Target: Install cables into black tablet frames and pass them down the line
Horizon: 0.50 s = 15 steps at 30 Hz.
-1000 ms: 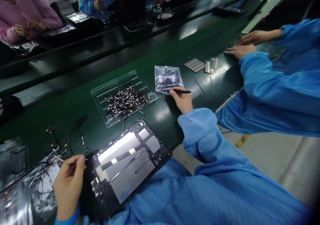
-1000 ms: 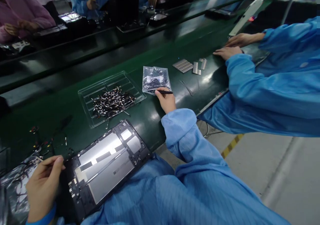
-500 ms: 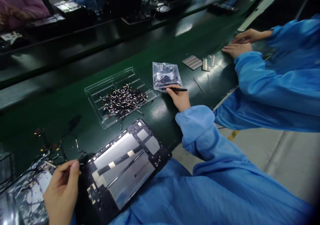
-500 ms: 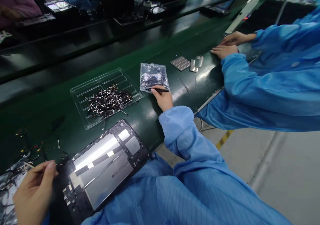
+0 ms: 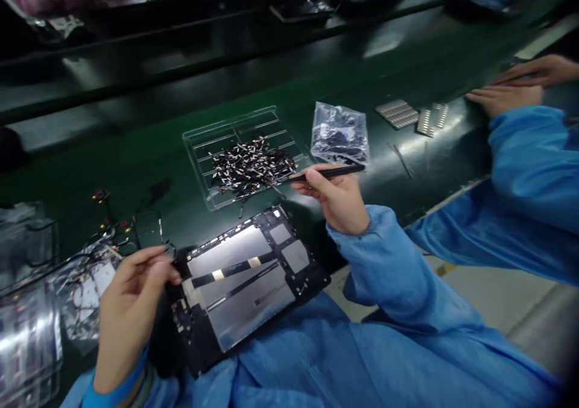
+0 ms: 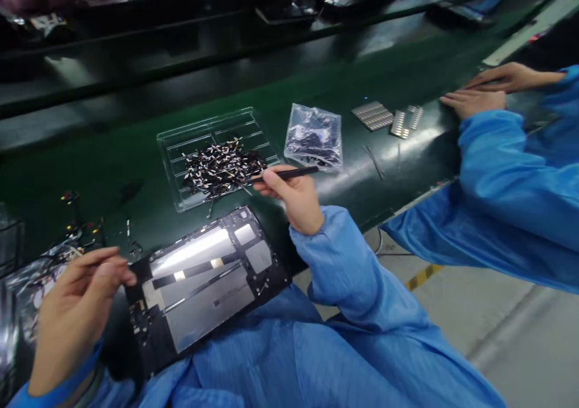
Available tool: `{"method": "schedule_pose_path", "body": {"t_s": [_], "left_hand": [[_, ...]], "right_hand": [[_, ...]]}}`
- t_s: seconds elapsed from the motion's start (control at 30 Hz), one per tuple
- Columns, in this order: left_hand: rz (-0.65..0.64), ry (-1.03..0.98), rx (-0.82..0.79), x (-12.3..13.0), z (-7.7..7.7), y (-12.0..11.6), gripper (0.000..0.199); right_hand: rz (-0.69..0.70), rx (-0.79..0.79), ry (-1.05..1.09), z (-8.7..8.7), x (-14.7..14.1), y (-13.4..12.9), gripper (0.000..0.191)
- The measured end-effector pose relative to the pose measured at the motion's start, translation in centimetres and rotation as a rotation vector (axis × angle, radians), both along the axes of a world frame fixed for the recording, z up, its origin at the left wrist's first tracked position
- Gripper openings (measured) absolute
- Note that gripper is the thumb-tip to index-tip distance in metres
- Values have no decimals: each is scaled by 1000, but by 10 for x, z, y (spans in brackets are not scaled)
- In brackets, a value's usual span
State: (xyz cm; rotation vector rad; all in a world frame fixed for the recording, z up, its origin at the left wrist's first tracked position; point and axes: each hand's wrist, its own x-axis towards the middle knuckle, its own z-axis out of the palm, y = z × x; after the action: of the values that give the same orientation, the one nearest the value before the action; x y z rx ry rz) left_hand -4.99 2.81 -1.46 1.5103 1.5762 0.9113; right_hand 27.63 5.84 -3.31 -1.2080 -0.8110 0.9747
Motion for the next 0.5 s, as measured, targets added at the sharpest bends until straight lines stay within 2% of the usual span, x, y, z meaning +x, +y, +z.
{"method": "schedule_pose_path", "body": {"t_s": [0.1, 0.2, 0.33, 0.5], "left_hand": [[-251, -237, -221, 28, 19, -2, 36], [-320, -416, -327, 47, 23, -4, 41], [-267, -458, -374, 52, 17, -6, 33], [-229, -468, -397, 50, 14, -7, 22]], "right_hand": [[367, -54, 94, 19, -46, -4, 27], [613, -85, 131, 28, -77, -5, 21], [713, -179, 195, 26, -95, -3, 22], [718, -318, 314, 20, -99, 0, 26]]}}
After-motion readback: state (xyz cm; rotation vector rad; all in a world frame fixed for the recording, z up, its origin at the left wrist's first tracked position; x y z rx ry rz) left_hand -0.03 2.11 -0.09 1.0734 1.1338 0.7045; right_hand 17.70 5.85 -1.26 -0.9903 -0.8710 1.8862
